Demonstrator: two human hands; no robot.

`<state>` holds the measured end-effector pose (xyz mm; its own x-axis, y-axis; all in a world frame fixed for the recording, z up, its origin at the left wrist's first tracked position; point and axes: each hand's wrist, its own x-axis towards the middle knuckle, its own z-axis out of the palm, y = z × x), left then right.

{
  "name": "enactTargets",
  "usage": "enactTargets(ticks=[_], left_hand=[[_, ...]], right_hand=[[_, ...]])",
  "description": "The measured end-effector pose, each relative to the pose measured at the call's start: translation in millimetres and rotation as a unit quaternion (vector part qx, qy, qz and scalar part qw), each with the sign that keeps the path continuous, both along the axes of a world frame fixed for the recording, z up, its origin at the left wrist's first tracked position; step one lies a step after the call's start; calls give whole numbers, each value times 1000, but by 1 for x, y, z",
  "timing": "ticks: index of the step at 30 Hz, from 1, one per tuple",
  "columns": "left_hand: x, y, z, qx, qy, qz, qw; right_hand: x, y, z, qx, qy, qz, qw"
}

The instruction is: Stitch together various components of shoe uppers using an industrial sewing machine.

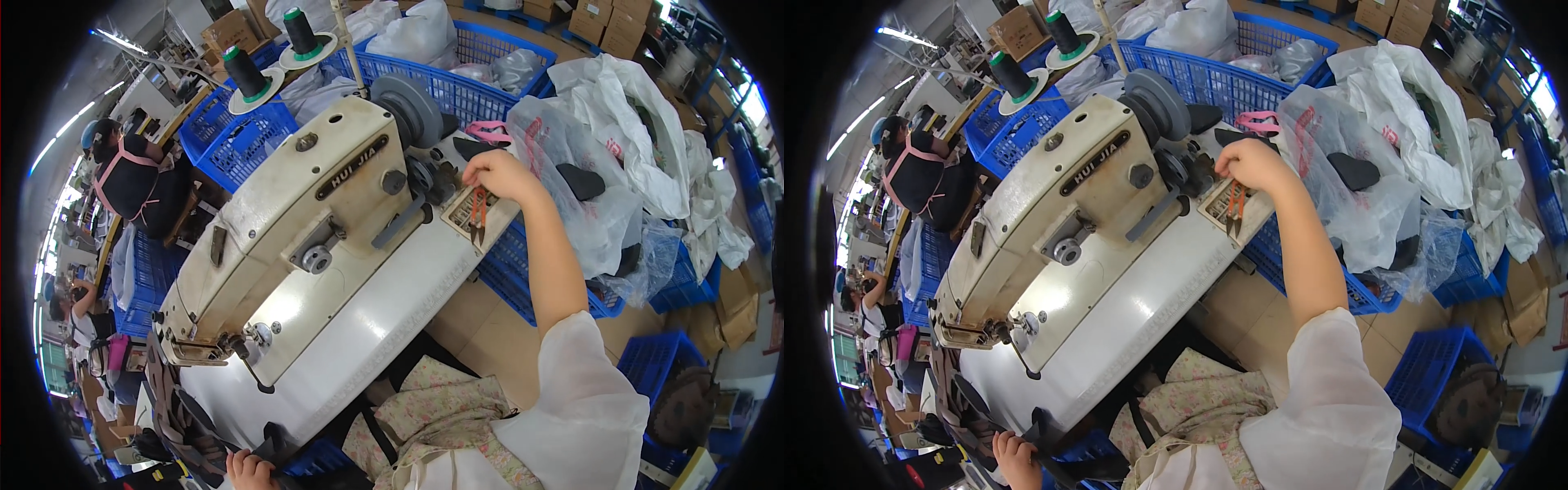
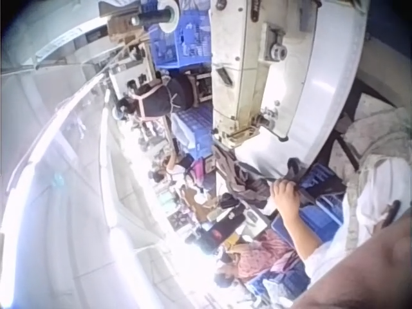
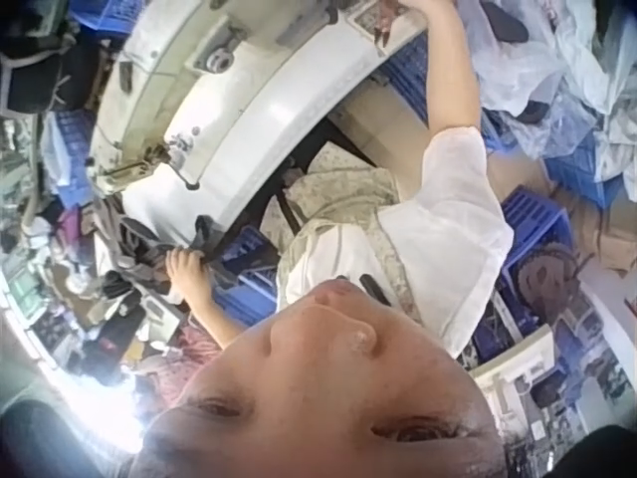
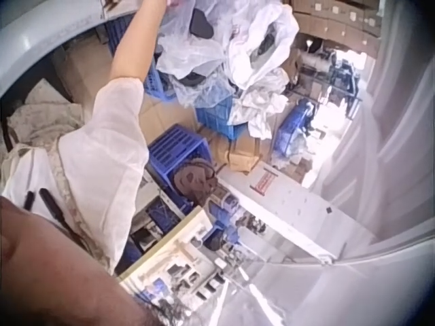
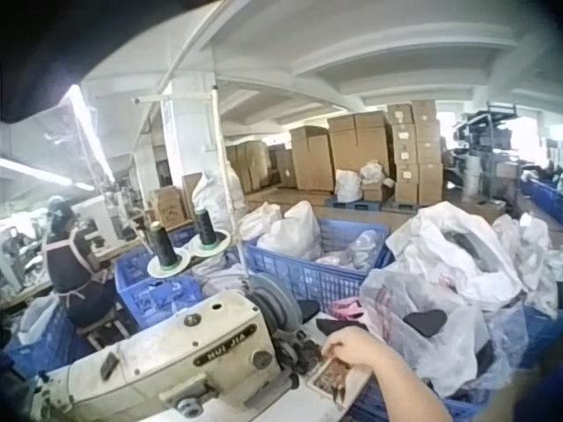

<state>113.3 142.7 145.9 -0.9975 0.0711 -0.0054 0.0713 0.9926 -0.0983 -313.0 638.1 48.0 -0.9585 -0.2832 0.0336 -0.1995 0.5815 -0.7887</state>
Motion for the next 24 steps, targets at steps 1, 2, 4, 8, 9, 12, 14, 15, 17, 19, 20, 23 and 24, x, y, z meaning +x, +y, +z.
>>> enactTargets(ticks=[1,2,4,8,9,12,14,15,17,19,20,23,24], left_hand=[[0,1,1,6,-1,3,1000],[-2,2,0,12,-2,6,1000],[-5,2,0,15,3,8,1000],[-6,4,1,21,13,19,1000],[-4,5,2,19,14,26,999],[-13,3,-2,32,25,19,999],[-9,4,0,29,32,28,999],[-7,4,2,24,39,46,998],[-15,2,2,47,26,22,998],[-15,1,1,45,31,33,998],[0,4,9,29,22,58,998],[-16,0,3,48,30,25,998],[-23,-3,-3,58,31,8,998]], right_hand=[[-4,-3,1,-31,20,-49,998],[-9,-5,2,-31,20,-46,998],[-18,-7,4,-107,-51,-177,977],[-56,-27,2,25,155,-197,968],[-66,-39,6,24,162,-203,965],[-151,-20,-33,169,283,-138,934],[-173,-39,-48,224,247,-129,934],[-172,-48,-55,240,225,-135,935],[-183,-27,-65,269,175,-146,936],[-188,-43,-63,268,148,-125,944],[-173,-87,-46,268,81,-71,957],[-198,-29,-64,204,114,-43,971],[-208,2,-77,112,213,-16,971]])
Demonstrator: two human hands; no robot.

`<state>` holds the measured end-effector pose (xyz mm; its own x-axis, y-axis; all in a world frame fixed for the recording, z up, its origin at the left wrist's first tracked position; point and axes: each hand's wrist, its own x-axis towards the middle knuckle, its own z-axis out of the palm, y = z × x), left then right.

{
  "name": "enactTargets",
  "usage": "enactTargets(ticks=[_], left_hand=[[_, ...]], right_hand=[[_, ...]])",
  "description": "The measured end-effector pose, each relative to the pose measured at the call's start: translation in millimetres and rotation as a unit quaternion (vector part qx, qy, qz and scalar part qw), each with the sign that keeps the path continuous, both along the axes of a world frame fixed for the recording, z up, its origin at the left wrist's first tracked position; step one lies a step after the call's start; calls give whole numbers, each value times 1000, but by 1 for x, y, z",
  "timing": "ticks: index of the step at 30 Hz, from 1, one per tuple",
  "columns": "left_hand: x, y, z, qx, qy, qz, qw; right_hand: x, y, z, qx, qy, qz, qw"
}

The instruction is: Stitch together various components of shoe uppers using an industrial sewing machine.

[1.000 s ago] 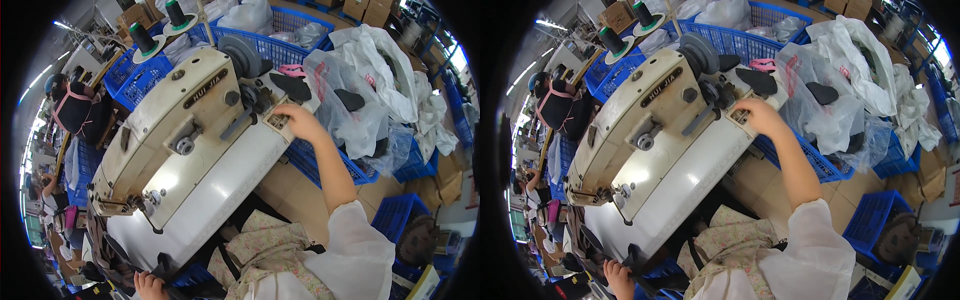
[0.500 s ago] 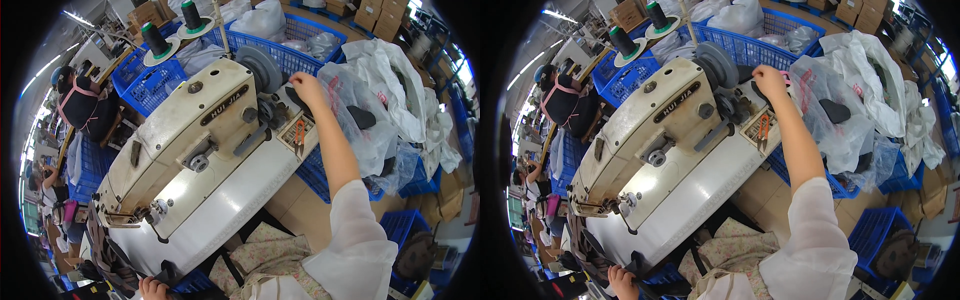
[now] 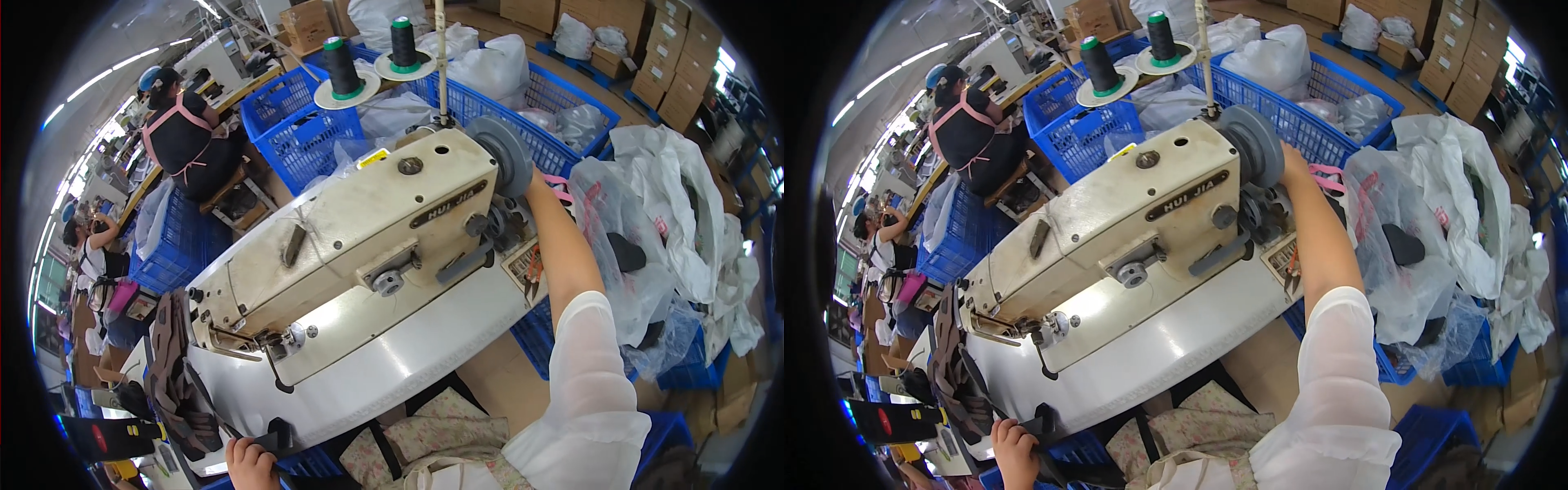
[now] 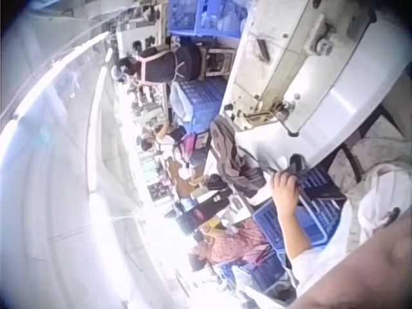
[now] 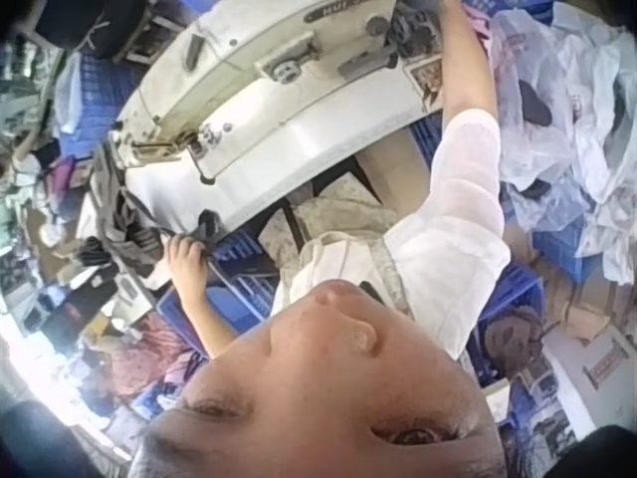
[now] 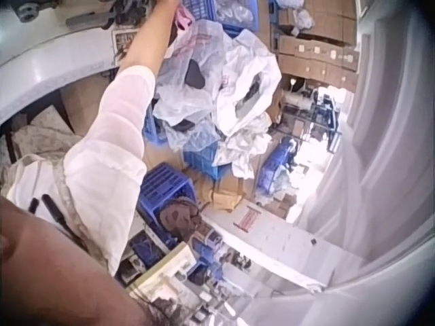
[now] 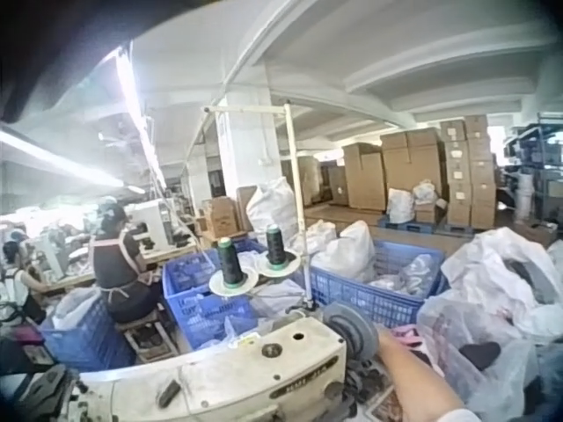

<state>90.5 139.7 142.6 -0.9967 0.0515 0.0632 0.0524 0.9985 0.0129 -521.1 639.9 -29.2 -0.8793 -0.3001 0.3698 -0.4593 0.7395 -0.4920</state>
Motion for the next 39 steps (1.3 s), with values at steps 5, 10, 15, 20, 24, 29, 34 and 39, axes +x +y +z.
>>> enactTargets(ticks=[5,10,15,20,24,29,34,39], left_hand=[[8,7,7,-29,-12,14,999],[32,6,-7,-52,30,56,997],[36,-27,-1,-59,67,34,995],[11,-33,52,-82,227,97,966],[-14,-11,62,-36,214,88,972],[-55,14,50,10,151,32,988],[-56,34,73,60,158,8,986],[-31,24,70,89,123,62,987]], right_hand=[[-13,-26,-12,-14,-13,-38,999],[21,-64,32,-178,-112,-99,973],[50,-27,70,-204,-105,-110,967],[100,27,104,-350,-150,-138,914],[229,-14,110,-480,-247,140,830],[355,-89,100,-417,-386,329,755],[398,-146,89,-399,-300,470,728],[407,-187,94,-402,-378,501,667]])
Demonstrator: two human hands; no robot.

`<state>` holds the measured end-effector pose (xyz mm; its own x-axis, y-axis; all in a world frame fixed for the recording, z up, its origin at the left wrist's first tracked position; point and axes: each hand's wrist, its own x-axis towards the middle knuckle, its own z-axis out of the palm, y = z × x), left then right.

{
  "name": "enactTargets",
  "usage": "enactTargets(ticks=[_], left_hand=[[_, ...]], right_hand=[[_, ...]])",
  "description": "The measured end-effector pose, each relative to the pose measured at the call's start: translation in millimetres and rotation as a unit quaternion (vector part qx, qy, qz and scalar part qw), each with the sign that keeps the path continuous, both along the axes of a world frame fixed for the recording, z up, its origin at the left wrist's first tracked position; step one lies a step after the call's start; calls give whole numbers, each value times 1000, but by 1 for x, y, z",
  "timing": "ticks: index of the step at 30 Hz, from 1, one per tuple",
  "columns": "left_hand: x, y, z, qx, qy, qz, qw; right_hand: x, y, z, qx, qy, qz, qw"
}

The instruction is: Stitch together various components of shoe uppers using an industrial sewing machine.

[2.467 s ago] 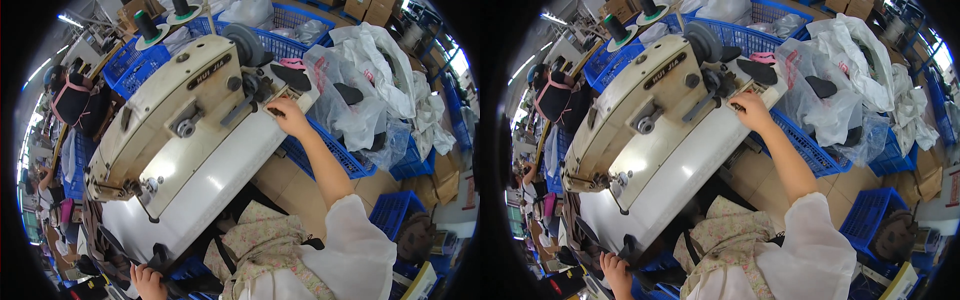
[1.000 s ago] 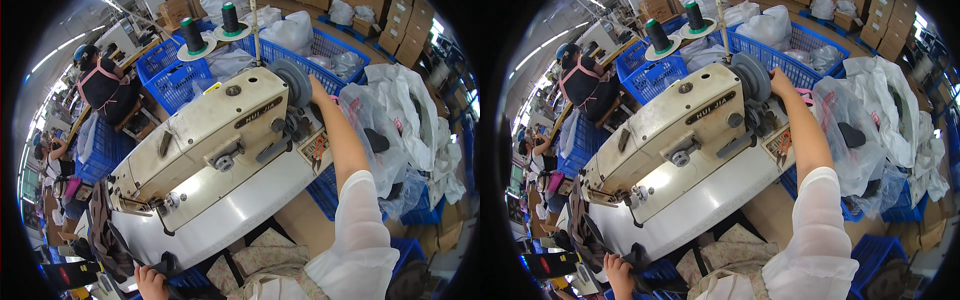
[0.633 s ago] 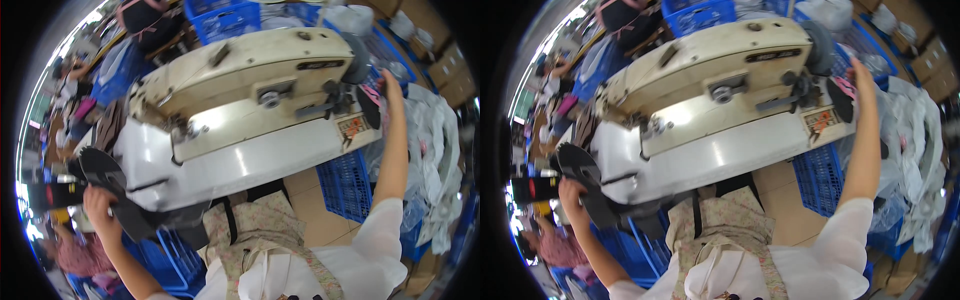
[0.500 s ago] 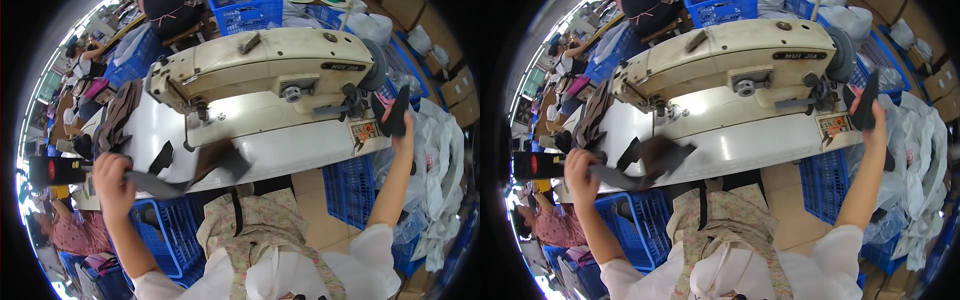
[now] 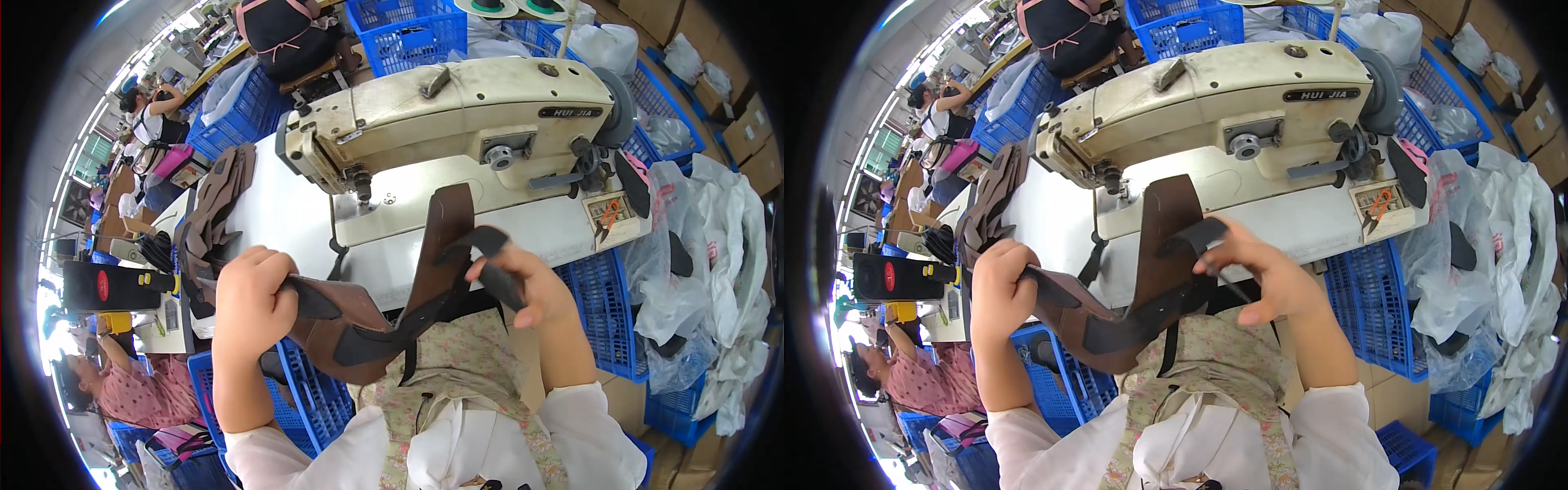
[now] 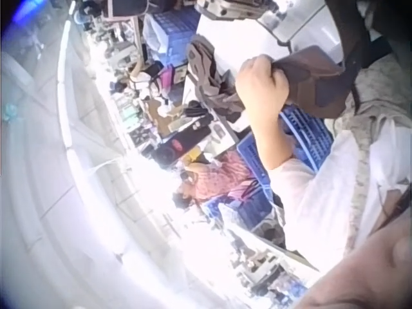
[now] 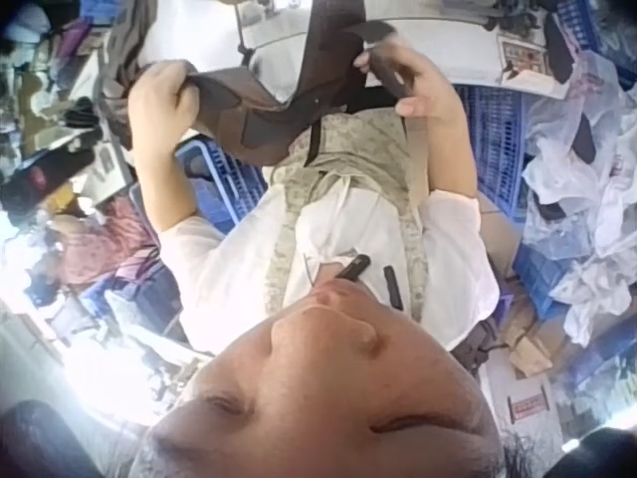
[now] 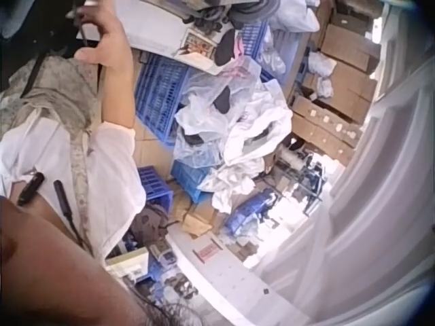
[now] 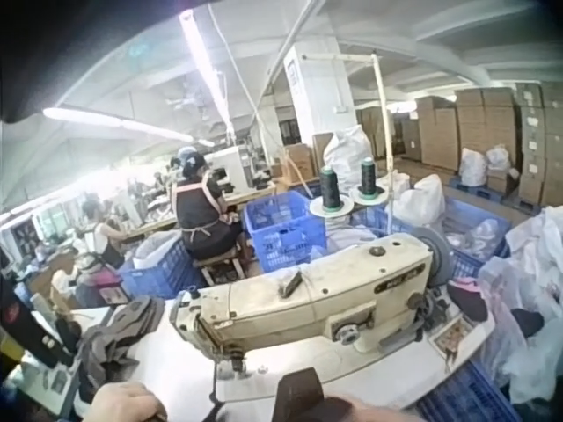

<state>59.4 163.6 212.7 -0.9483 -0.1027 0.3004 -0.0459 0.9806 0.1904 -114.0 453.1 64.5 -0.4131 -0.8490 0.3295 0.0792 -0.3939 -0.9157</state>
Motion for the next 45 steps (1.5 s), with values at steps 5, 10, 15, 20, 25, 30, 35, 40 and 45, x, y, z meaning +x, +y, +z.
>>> enactTargets(ticks=[5,10,15,20,25,30,35,40,45], left_hand=[[28,-31,-21,-17,-69,123,990],[15,-77,-99,-19,-203,208,956],[6,-98,-173,61,-158,194,966],[1,-75,-222,187,161,94,965],[-9,-53,-227,237,192,10,952],[-2,-62,-229,538,114,47,834],[0,-66,-203,753,69,-17,655],[-6,-71,-197,787,11,-44,616],[-28,-66,-205,707,-41,-32,705]], right_hand=[[32,-50,10,51,-28,50,997],[64,-114,-32,244,241,-215,914],[74,-149,-51,306,350,-367,806],[83,-164,-70,320,381,-422,758],[95,-175,-73,268,416,-443,747],[83,-181,-76,217,427,-386,788],[42,-192,-86,239,448,-388,769],[38,-186,-72,206,477,-360,775],[62,-175,-75,261,428,-360,787]])
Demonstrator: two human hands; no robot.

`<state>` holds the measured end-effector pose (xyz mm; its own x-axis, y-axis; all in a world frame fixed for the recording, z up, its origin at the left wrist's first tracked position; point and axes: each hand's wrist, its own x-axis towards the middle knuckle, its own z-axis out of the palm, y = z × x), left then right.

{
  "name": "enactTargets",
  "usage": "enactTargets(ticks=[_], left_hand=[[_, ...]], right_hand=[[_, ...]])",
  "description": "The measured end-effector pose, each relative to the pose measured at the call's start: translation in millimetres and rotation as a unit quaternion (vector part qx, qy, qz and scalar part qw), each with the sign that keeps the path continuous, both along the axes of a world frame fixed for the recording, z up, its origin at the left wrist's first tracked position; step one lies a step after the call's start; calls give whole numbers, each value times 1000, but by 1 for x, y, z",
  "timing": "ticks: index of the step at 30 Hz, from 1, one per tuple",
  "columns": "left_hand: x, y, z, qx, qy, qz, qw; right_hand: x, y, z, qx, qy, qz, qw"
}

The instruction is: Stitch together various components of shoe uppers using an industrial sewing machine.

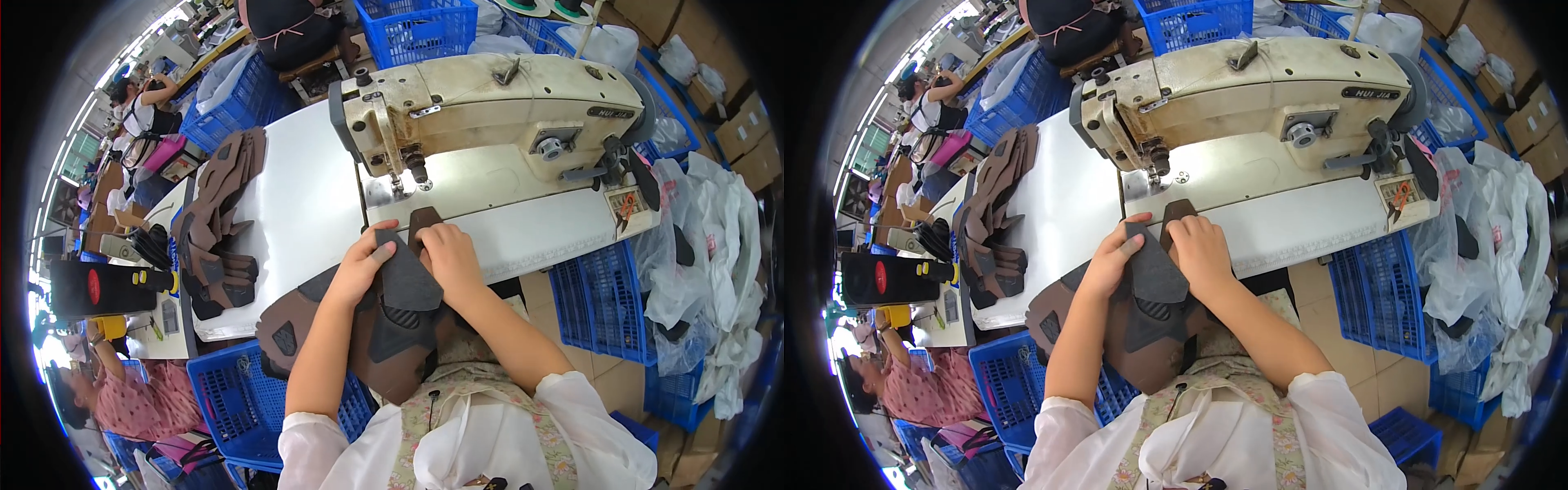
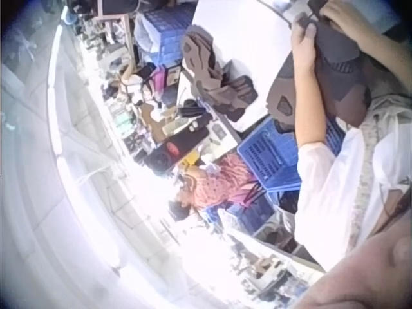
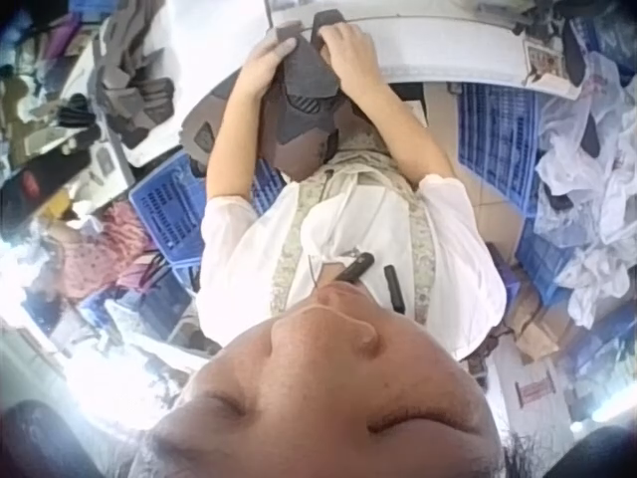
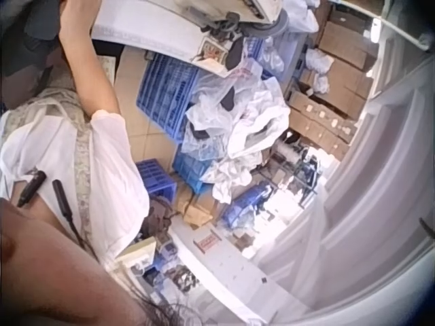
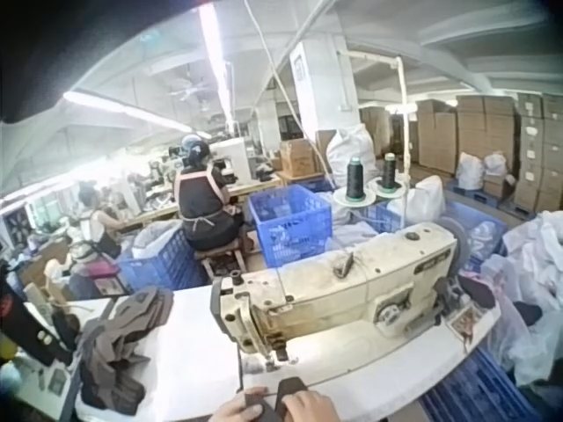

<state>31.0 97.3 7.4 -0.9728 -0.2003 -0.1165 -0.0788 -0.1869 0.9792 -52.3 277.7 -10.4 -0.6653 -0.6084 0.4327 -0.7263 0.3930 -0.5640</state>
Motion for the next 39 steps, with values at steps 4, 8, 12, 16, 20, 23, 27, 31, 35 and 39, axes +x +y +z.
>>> enactTargets(ticks=[4,8,12,16,20,23,27,31,35,39], left_hand=[[-30,-8,5,-248,-60,-33,966],[-65,4,20,-531,100,-86,837],[-83,4,20,-615,-28,-152,773],[-77,2,22,-626,3,-126,770],[-57,-13,37,-618,-96,-129,769],[-42,-36,29,-620,-65,-6,782],[-47,-75,29,-452,-169,15,876],[-51,-60,71,-19,-197,65,978],[-50,-37,29,-610,-26,-55,790],[-48,-8,21,-703,45,48,708]], right_hand=[[20,20,4,54,9,-8,998],[24,29,-3,78,52,-46,995],[27,28,-6,100,56,-38,993],[25,29,-5,99,46,-29,994],[22,28,-2,96,56,-16,994],[16,20,0,96,65,6,993],[7,1,1,99,71,31,992],[-8,0,-4,92,66,32,993],[-14,-3,2,89,64,73,991],[-16,0,-3,92,79,70,990]])
